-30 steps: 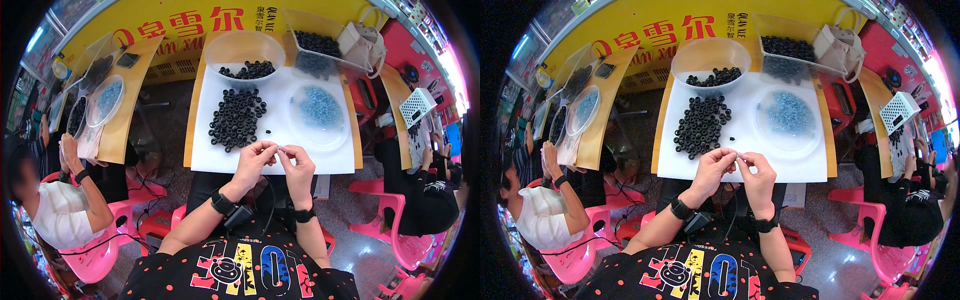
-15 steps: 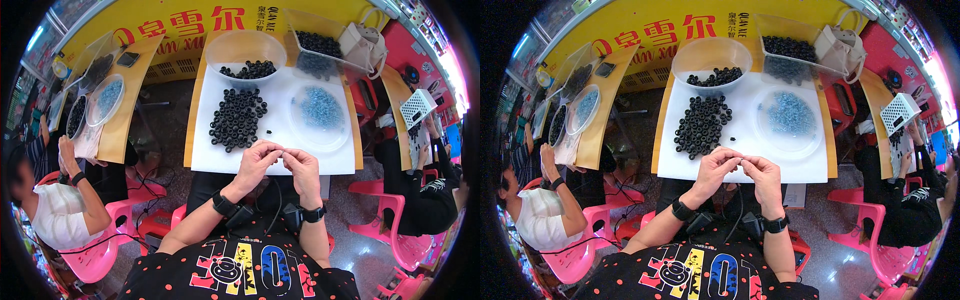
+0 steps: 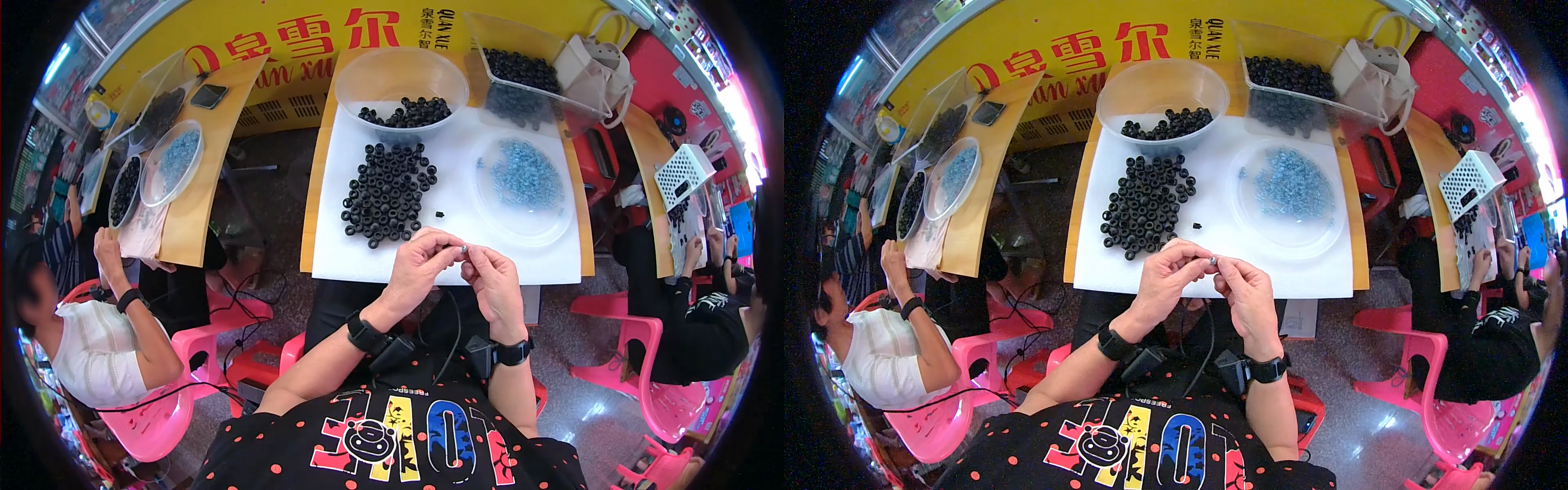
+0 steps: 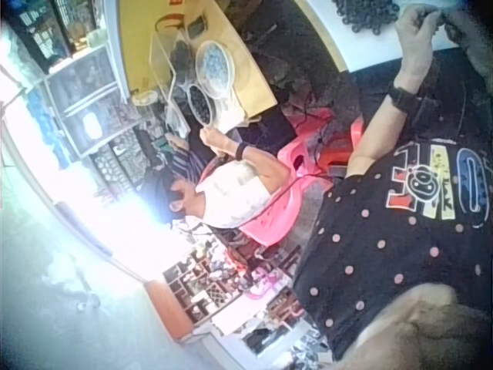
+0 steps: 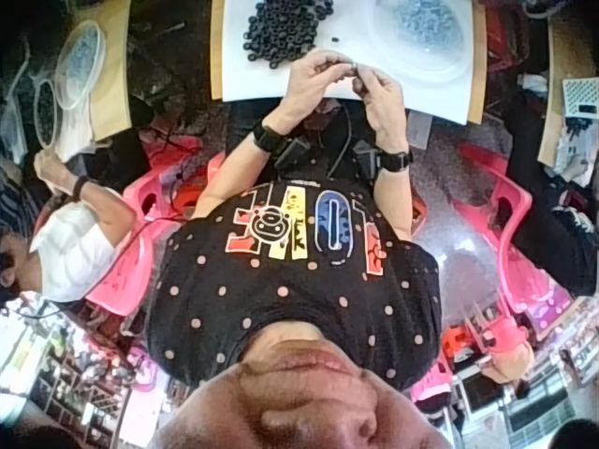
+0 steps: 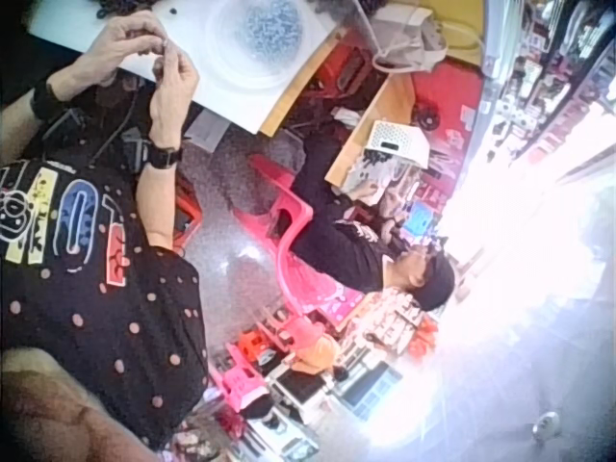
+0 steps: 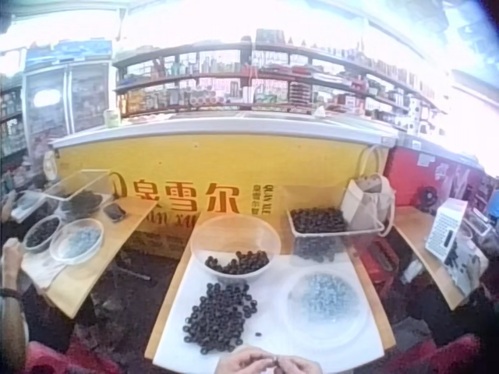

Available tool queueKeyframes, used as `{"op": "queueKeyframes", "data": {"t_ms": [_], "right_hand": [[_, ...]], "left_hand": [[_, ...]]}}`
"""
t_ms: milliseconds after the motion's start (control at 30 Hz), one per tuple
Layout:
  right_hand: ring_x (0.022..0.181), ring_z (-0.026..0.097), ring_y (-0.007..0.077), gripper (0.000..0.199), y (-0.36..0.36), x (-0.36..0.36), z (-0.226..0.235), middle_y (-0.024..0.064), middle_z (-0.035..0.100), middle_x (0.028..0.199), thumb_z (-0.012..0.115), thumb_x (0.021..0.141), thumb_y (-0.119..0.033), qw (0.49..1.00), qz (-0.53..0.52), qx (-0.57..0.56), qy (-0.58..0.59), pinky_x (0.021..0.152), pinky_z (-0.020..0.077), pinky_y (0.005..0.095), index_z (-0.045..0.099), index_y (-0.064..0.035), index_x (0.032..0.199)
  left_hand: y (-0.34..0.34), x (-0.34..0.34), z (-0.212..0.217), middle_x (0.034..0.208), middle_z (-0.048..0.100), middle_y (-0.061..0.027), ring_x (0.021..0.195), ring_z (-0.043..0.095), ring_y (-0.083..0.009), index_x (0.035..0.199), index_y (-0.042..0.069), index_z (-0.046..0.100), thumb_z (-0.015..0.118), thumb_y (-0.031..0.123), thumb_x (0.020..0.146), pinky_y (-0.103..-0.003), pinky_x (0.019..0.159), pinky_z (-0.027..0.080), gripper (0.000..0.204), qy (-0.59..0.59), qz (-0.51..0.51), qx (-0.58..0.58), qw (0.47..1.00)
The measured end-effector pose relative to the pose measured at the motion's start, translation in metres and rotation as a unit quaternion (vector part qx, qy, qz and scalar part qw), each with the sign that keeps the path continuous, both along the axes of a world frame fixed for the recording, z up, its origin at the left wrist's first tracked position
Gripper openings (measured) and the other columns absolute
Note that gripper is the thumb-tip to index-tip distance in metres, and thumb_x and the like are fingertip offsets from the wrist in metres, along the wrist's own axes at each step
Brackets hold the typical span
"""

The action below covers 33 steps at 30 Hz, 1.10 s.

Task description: The person is sorting small black and blue plastic components into different containers for manufacturing.

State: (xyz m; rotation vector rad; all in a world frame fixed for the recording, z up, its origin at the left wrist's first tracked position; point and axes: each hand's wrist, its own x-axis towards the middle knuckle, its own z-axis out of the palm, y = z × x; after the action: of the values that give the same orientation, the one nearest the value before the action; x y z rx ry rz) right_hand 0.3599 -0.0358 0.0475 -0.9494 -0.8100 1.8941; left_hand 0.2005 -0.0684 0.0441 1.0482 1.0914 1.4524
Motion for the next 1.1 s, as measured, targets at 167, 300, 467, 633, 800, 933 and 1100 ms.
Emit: {"op": "queueKeyframes", "data": {"t_ms": [167,300,467,633,800,933,1100], "right_hand": [[0.073,0.056,0.0084,0.015,0.002,0.004,0.000,0.0053,0.069,0.088,0.068,0.092,-0.005,0.999,-0.010,0.023,-0.019,0.067,0.0459,0.0204,0.070,0.0048,0.104],[0.079,0.061,0.0103,0.015,-0.001,0.002,0.004,0.0068,0.069,0.092,0.071,0.087,0.002,0.998,-0.051,0.043,-0.012,0.074,0.0488,0.0209,0.069,0.0044,0.102],[0.085,0.064,0.0115,0.016,-0.005,-0.005,0.006,0.0080,0.069,0.095,0.072,0.084,0.004,0.993,-0.088,0.084,-0.001,0.080,0.0505,0.0221,0.069,0.0033,0.100],[0.080,0.062,0.0097,0.016,-0.006,-0.002,0.009,0.0048,0.069,0.092,0.071,0.088,0.000,0.990,-0.077,0.099,-0.059,0.074,0.0495,0.0217,0.068,0.0018,0.103],[0.074,0.062,0.0102,0.014,-0.001,0.007,-0.002,0.0047,0.069,0.090,0.071,0.088,-0.003,0.997,-0.021,0.069,-0.040,0.071,0.0509,0.0231,0.068,0.0006,0.102],[0.073,0.061,0.0104,0.011,-0.002,0.003,0.000,0.0044,0.068,0.090,0.069,0.091,-0.005,0.999,-0.032,0.040,0.011,0.071,0.0515,0.0247,0.067,-0.0004,0.101],[0.075,0.063,0.0126,0.012,-0.003,0.002,-0.002,0.0058,0.068,0.089,0.069,0.090,-0.001,0.997,-0.044,-0.013,0.066,0.071,0.0520,0.0242,0.067,0.0010,0.102]], "left_hand": [[-0.001,0.001,-0.003,0.096,0.059,-0.0020,0.078,0.058,-0.0067,0.102,0.002,0.071,0.067,0.005,0.092,-0.021,0.069,0.047,0.012,0.042,0.001,-0.003,0.999],[-0.002,0.000,0.000,0.099,0.061,-0.0030,0.079,0.060,-0.0067,0.102,0.001,0.071,0.065,0.004,0.093,-0.020,0.069,0.049,0.011,0.041,-0.010,-0.014,0.999],[-0.003,0.004,-0.006,0.098,0.061,-0.0028,0.077,0.059,-0.0066,0.106,0.001,0.071,0.065,0.004,0.093,-0.021,0.069,0.049,0.014,-0.028,-0.014,-0.021,0.999],[-0.003,-0.003,0.001,0.097,0.060,-0.0029,0.076,0.058,-0.0073,0.120,0.002,0.068,0.063,0.004,0.095,-0.021,0.068,0.049,0.026,-0.033,-0.046,-0.033,0.998],[-0.003,-0.009,0.009,0.095,0.060,-0.0026,0.076,0.057,-0.0075,0.123,0.003,0.067,0.062,0.006,0.096,-0.021,0.068,0.047,0.028,-0.041,-0.115,-0.054,0.991],[-0.003,-0.010,0.006,0.094,0.060,-0.0028,0.075,0.057,-0.0073,0.119,0.003,0.070,0.063,0.007,0.095,-0.021,0.068,0.047,0.025,0.010,-0.097,-0.036,0.995],[-0.003,-0.009,0.010,0.094,0.060,-0.0020,0.074,0.055,-0.0065,0.112,0.004,0.073,0.067,0.008,0.092,-0.021,0.065,0.045,0.021,0.016,-0.083,-0.027,0.996]]}}
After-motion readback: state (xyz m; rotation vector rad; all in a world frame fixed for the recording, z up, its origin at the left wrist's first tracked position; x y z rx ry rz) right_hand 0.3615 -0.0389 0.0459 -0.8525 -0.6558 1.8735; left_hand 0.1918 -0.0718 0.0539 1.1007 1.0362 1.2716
